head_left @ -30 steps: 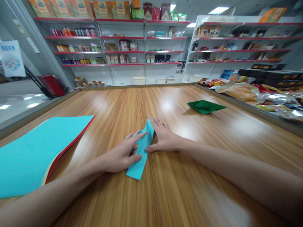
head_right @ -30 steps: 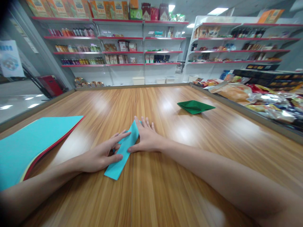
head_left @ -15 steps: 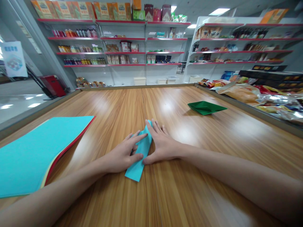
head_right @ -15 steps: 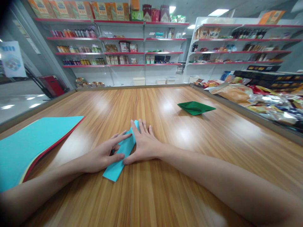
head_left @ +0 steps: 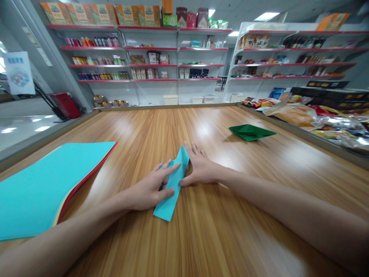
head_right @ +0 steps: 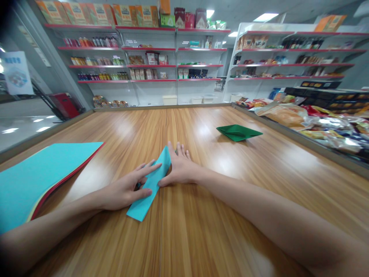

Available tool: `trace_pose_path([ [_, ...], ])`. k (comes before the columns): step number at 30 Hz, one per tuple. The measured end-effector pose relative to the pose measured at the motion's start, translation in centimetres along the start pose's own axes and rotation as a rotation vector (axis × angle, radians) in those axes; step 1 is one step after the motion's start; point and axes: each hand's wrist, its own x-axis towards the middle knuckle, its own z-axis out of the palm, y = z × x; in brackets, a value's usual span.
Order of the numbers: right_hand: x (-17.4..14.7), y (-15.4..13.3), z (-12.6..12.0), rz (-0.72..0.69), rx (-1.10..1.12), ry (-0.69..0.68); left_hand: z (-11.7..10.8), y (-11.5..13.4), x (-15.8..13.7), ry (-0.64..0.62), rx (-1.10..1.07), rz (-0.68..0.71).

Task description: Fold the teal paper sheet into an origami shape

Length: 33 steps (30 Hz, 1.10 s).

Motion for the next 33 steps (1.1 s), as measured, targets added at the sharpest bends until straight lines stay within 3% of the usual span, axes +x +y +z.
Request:
trace_pose_path([
  [4, 0.2, 0.6, -0.5, 0.015, 0.006, 0.049, -0.1, 0.1, -0.1, -0.003, -0.002, -0.001],
  [9, 0.4, 1.5, -0.9, -0.141, -0.012, 0.081, -0.5, 0.2, -0.3, -0.02, -0.01, -0.004],
  [14, 0.4, 1.4, -0.5, -0.245, -0.101, 0.013, 0.0, -0.1, 0.5, 0.145, -0.089, -0.04],
  [19, 0.3, 1.4, -0.3, -0.202, -0.077, 0.053, 0.6, -0.2, 1.2, 0.144, -0.118, -0.092],
  [26, 0.8, 2.5, -1.2, -0.152, -0.055, 0.075, 0.3, -0.1, 0.8, 0.097, -0.018, -0.054],
  [33, 0.5, 1.6, -0.7, -0.149, -0.069, 0.034, 0.2, -0.8, 0.6, 0.072, 0.042, -0.039],
])
